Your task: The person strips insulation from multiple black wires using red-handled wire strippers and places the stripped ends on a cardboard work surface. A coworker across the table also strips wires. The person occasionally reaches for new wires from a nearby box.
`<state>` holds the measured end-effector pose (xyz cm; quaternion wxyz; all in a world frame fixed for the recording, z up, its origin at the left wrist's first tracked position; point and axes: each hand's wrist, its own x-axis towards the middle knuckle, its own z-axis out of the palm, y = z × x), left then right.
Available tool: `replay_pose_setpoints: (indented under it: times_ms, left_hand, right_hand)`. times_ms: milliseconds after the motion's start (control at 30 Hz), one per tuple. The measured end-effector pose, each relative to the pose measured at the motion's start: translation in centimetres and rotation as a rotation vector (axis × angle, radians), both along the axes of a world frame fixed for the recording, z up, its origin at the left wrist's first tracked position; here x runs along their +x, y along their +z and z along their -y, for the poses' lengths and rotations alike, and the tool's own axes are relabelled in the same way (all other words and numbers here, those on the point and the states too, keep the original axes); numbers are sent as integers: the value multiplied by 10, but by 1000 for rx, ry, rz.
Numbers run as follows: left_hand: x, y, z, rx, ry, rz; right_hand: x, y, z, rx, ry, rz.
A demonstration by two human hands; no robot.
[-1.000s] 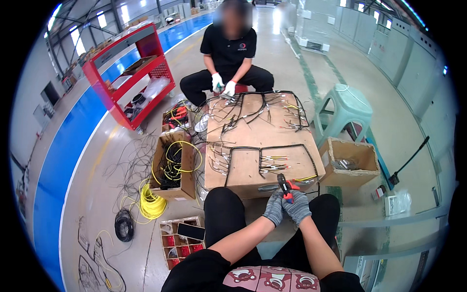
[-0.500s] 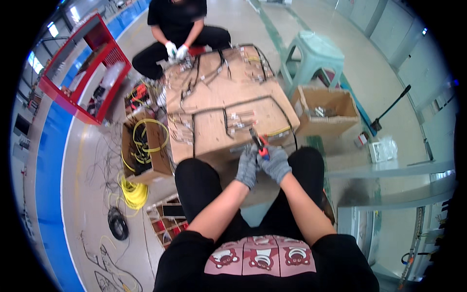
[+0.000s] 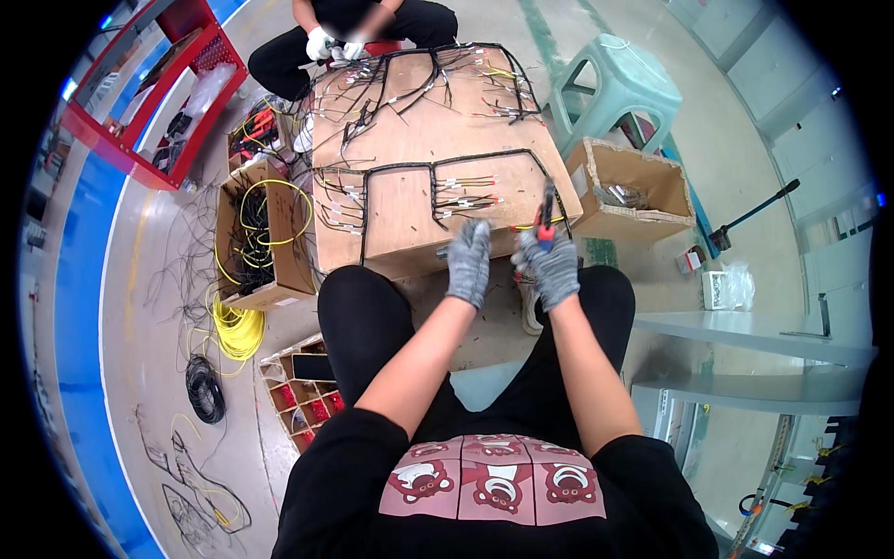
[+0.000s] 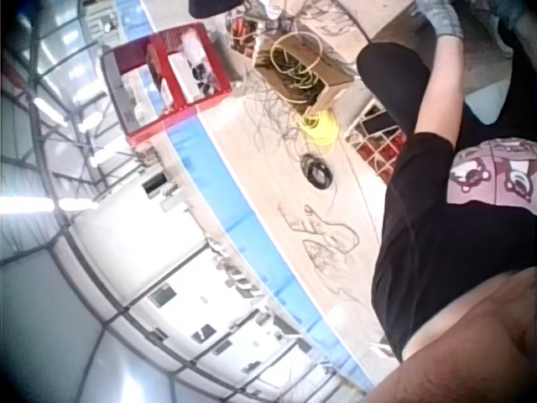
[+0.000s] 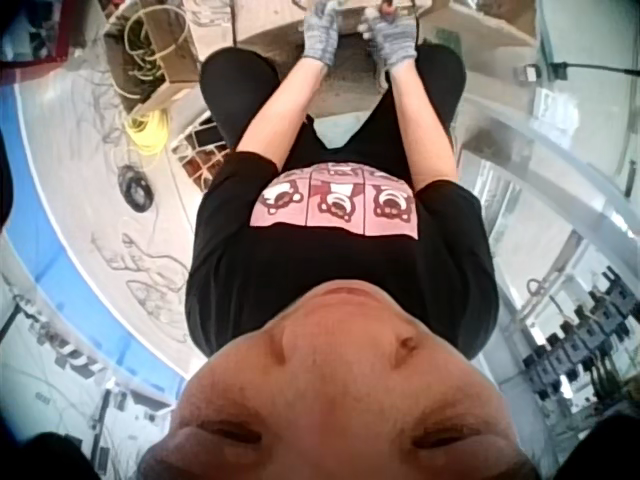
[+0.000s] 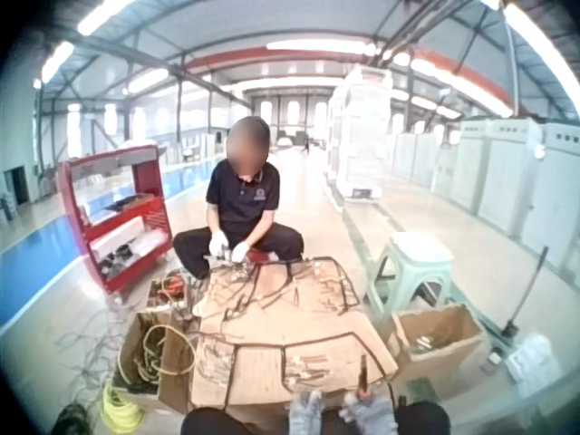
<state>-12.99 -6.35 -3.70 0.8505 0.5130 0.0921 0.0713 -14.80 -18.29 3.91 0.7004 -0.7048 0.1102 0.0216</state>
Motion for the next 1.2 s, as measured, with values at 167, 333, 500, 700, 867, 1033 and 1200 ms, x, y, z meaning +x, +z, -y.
replay_pose_setpoints:
  times_ms: [167,333,500,700,867,1033,1200]
  left_hand:
    - [30,2,-26,1198,-159,3]
    - [40,2,-34,1477,-321,-27]
    - [48,-6,-32,1405,-305,85]
    - [48,1,-33,1389,-273,86]
    - [48,0,-34,1366,-258,124]
    - [48,1,-35,1356,-243,71]
    - [46,6,-34,1372,-256,80]
  right_hand:
    - [47,-3,18,1,-71,71]
    - [60,-40,11,-80,-13,-43]
    - [66,-69,-2,-2,-17,-59]
    - [70,-56,-8,73,-60,-51]
    - [73,-53,-9,66,-50,-52]
    - [72,-55,-11,97,-51,-80]
    - [71,-59,-9,100,-49,-48]
